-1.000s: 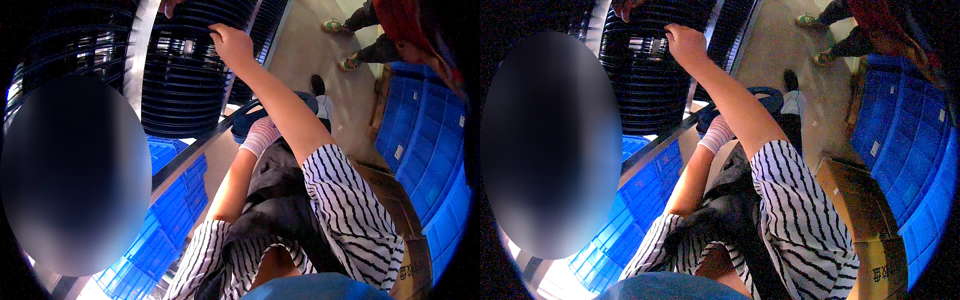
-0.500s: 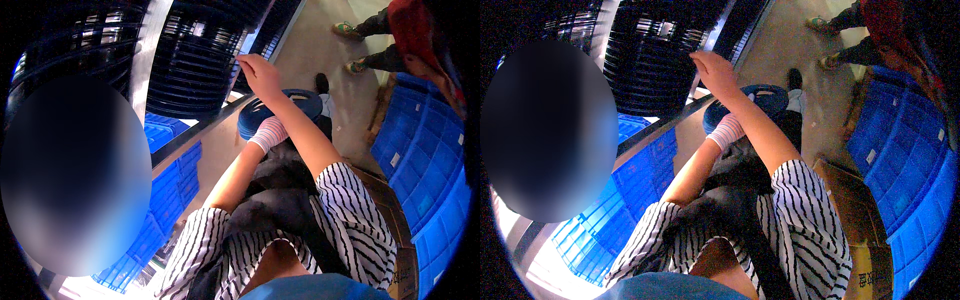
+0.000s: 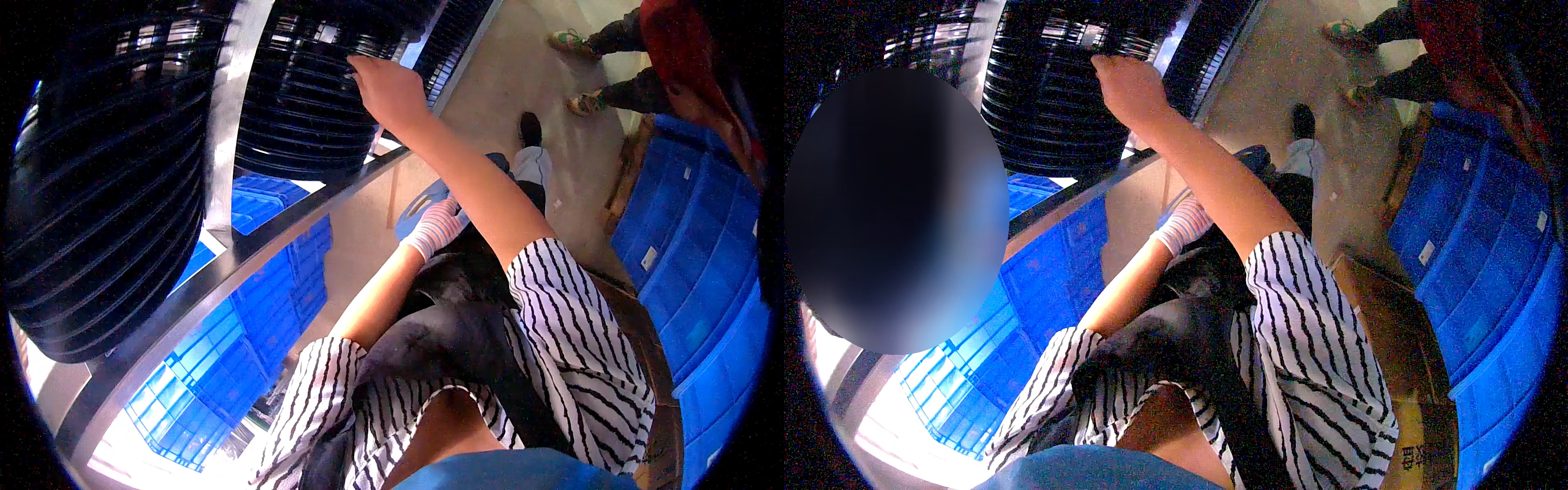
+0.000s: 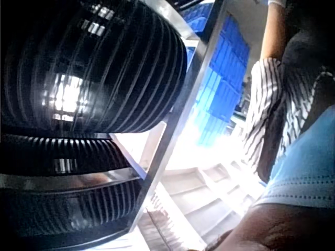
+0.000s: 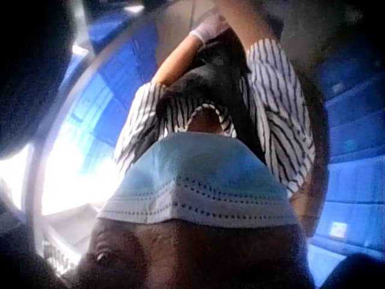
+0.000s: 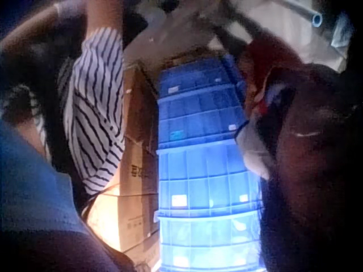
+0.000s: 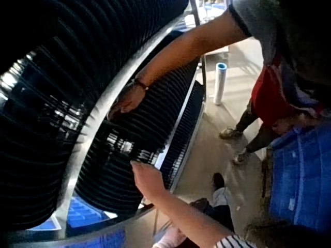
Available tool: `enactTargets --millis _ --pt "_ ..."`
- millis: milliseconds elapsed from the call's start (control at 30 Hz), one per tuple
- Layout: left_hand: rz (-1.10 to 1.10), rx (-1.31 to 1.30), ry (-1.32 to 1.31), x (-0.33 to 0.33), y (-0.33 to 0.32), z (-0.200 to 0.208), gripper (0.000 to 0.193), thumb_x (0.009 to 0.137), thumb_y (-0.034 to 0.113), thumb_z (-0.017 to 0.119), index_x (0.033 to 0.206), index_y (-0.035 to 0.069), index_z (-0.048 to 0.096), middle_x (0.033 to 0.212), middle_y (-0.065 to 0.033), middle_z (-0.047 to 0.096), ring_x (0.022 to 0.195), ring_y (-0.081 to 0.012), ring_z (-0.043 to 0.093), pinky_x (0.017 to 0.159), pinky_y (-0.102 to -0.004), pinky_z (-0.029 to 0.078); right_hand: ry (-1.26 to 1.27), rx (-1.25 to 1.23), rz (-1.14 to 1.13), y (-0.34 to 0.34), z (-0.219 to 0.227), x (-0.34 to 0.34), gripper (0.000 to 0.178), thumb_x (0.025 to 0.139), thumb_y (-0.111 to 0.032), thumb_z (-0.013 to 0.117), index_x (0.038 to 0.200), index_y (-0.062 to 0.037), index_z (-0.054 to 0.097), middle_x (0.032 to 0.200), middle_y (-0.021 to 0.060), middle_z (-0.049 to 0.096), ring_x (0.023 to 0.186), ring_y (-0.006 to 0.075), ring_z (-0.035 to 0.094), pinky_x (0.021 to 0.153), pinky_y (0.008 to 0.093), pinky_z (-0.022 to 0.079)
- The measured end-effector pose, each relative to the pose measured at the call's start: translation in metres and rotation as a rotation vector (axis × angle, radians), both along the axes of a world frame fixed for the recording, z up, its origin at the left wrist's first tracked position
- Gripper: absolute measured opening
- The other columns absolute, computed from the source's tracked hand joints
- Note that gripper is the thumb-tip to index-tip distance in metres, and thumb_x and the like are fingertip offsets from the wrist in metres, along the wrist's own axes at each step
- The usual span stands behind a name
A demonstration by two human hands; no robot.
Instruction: The person repeatedly picks up blue plastic reels from a metal rack and stacks them in their hands. Another person works nearby on the same rack. The task continues with the same pick-and-stack motion for the duration of the clip.
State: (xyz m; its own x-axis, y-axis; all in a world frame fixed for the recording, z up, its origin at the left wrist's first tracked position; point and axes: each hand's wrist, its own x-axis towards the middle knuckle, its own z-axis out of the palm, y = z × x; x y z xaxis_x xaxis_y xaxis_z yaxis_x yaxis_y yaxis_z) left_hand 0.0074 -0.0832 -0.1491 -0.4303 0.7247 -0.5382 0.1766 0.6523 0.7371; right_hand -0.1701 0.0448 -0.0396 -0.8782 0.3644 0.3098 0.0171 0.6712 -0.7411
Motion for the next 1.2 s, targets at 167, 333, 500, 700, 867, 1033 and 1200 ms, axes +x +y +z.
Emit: enactTargets --millis 167,333,500,700,867,1033,1200 --pt "0.031 -0.059 -0.019 -0.002 0.002 0.016 0.063 0.091 0.043 0.048 0.136 0.003 0.035 0.106 -0.0271 0.062 0.1 -0.0422 0.058 0.085 -0.0442 0.046 -0.088 0.095 0.064 0.002 -0.009 -0.011 0.022 0.087 -0.018 0.058 0.107 -0.0099 0.062 0.087 0.012 0.069 0.076 0.0306 0.066 0.062 0.041 0.053" --pt "0.056 -0.118 -0.063 -0.005 0.001 0.023 0.066 0.09 0.043 0.048 0.14 0.003 0.028 0.1 -0.0278 0.062 0.098 -0.0432 0.058 0.084 -0.0453 0.046 -0.082 0.133 0.075 0.003 -0.006 -0.003 0.018 0.088 -0.021 0.058 0.102 -0.0103 0.062 0.08 0.0131 0.068 0.071 0.0296 0.066 0.058 0.0395 0.051" --pt "0.117 -0.207 -0.132 -0.014 0.012 0.047 0.05 0.09 0.036 0.057 0.127 0.005 0.051 0.114 -0.0228 0.062 0.107 -0.0378 0.058 0.091 -0.0397 0.044 -0.157 0.126 0.117 0.01 0.004 0.002 0.019 0.087 -0.025 0.06 0.1 -0.0104 0.063 0.081 0.0119 0.068 0.072 0.0288 0.066 0.058 0.0385 0.051" --pt "0.051 -0.24 -0.115 -0.026 0.03 0.081 0.076 0.091 0.045 0.047 0.149 0.011 0.011 0.119 -0.0313 0.055 0.11 -0.0439 0.054 0.094 -0.0433 0.042 0.234 -0.174 -0.094 0.028 0.009 0.037 0.014 0.086 -0.014 0.063 0.098 -0.0104 0.067 0.088 0.0117 0.068 0.079 0.0284 0.066 0.065 0.0347 0.051" --pt "0.065 -0.224 -0.02 -0.018 0.013 0.061 0.078 0.091 0.044 0.047 0.149 0.008 0.009 0.123 -0.0318 0.052 0.116 -0.0439 0.05 0.1 -0.0419 0.038 0.17 -0.081 -0.131 0.066 0.073 0.11 0.016 0.085 -0.007 0.063 0.1 -0.0088 0.068 0.089 0.0117 0.066 0.083 0.028 0.064 0.073 0.0338 0.05" --pt "0.155 -0.186 -0.107 -0.034 0.018 0.053 0.074 0.094 0.036 0.051 0.149 0.007 0.012 0.14 -0.0226 0.042 0.132 -0.0318 0.038 0.108 -0.0324 0.03 -0.043 0.326 -0.007 0.128 0.131 0.173 0.024 0.08 -0.006 0.065 0.104 -0.0082 0.066 0.091 0.0101 0.066 0.087 0.0285 0.063 0.076 0.0361 0.05" --pt "0.245 0.037 -0.131 -0.049 0.002 0.006 0.062 0.092 0.037 0.054 0.142 0.008 0.033 0.138 -0.0135 0.046 0.118 -0.0248 0.05 0.101 -0.0339 0.04 0.125 0.547 0.382 0.156 0.185 0.192 0.025 0.069 -0.007 0.068 0.093 -0.0122 0.065 0.092 0.0039 0.066 0.09 0.0252 0.063 0.087 0.0447 0.046"
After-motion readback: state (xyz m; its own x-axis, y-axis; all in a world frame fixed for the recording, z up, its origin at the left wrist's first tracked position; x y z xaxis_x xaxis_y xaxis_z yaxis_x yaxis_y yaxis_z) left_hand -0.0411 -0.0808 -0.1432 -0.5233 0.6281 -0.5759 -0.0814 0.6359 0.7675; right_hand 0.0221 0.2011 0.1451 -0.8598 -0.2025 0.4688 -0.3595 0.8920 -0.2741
